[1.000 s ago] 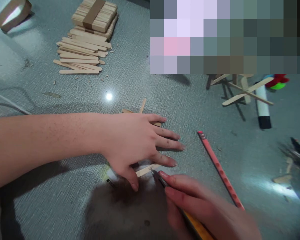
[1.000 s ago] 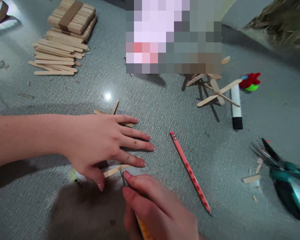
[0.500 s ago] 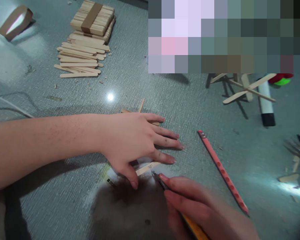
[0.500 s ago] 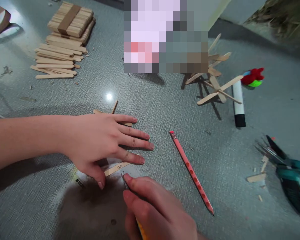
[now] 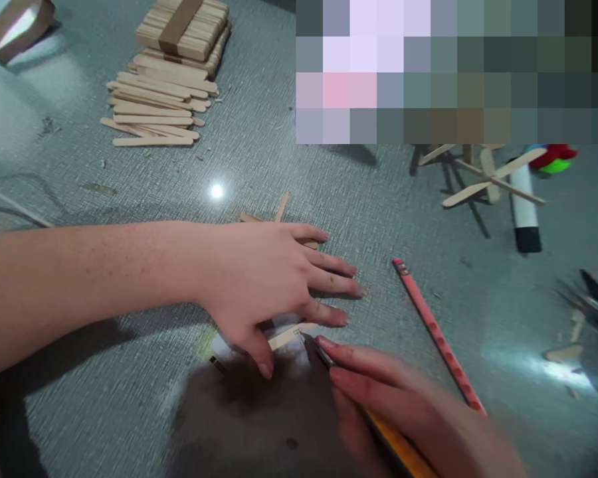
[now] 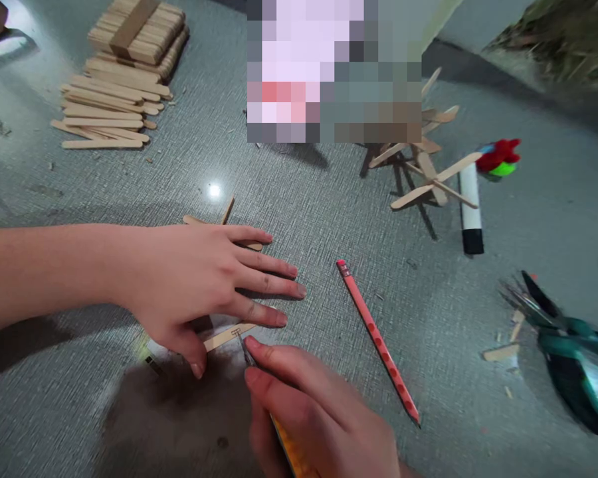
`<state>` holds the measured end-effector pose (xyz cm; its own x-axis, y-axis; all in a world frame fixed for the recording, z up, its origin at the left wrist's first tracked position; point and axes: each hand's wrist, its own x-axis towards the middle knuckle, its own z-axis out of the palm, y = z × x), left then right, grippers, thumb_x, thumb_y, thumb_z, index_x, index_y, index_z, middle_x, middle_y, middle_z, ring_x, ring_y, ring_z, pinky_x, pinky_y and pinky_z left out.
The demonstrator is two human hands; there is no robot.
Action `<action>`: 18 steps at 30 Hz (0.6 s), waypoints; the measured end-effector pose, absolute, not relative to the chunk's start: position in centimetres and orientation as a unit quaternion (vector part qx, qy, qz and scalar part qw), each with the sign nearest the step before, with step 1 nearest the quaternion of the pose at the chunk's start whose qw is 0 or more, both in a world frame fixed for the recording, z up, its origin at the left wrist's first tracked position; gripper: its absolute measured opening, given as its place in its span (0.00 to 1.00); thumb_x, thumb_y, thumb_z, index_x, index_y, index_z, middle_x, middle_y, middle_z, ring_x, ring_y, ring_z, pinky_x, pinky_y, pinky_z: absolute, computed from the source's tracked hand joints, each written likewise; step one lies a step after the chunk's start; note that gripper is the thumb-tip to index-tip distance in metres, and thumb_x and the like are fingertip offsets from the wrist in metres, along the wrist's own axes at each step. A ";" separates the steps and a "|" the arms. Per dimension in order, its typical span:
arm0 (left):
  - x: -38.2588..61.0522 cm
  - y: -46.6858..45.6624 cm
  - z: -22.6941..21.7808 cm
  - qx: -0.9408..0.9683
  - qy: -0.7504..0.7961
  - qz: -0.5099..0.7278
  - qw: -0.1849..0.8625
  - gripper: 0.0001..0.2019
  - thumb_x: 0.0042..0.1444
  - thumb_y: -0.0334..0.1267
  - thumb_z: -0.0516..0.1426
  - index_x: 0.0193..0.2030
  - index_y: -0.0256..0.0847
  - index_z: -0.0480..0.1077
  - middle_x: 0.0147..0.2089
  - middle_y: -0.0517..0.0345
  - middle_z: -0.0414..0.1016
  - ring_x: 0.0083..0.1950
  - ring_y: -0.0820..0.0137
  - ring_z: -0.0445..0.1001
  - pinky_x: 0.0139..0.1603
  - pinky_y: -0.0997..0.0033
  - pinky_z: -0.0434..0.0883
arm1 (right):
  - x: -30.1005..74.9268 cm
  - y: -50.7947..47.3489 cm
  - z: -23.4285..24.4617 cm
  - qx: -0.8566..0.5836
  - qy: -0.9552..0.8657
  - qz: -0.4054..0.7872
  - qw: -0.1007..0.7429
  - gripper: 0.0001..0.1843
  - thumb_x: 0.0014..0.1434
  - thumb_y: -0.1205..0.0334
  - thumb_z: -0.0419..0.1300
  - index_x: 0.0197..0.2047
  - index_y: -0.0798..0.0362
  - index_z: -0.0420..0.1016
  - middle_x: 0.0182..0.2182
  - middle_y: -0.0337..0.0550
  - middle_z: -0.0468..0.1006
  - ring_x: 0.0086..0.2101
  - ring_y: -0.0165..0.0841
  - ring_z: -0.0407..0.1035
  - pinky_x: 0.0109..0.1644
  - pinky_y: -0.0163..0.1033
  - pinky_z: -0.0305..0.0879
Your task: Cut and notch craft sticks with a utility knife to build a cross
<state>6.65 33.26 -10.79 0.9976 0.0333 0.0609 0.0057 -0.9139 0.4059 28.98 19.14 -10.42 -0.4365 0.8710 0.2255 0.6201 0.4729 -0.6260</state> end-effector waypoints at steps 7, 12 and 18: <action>6.6 33.3 -10.7 0.976 0.021 0.023 0.216 0.37 0.55 0.59 0.62 0.68 0.41 0.69 0.75 0.48 0.61 0.77 0.54 0.57 0.79 0.52 0.49 | 29.3 19.2 -10.4 -0.421 -0.835 0.253 0.246 0.16 0.60 0.73 0.63 0.51 0.50 0.73 0.46 0.48 0.84 0.42 0.34 0.83 0.45 0.30 0.80; 6.6 33.4 -10.7 0.976 0.025 -0.006 0.217 0.38 0.57 0.61 0.60 0.70 0.43 0.66 0.77 0.50 0.55 0.79 0.57 0.53 0.80 0.52 0.44 | 28.9 19.0 -10.5 -0.418 -0.824 0.275 0.265 0.16 0.62 0.75 0.58 0.50 0.50 0.75 0.44 0.46 0.83 0.39 0.34 0.83 0.36 0.29 0.80; 6.5 33.4 -10.7 0.976 0.019 0.011 0.215 0.39 0.56 0.62 0.61 0.69 0.42 0.68 0.76 0.49 0.58 0.78 0.54 0.55 0.80 0.52 0.47 | 29.1 18.8 -10.2 -0.439 -0.809 0.273 0.278 0.16 0.59 0.75 0.61 0.49 0.51 0.77 0.44 0.48 0.86 0.37 0.35 0.84 0.35 0.27 0.79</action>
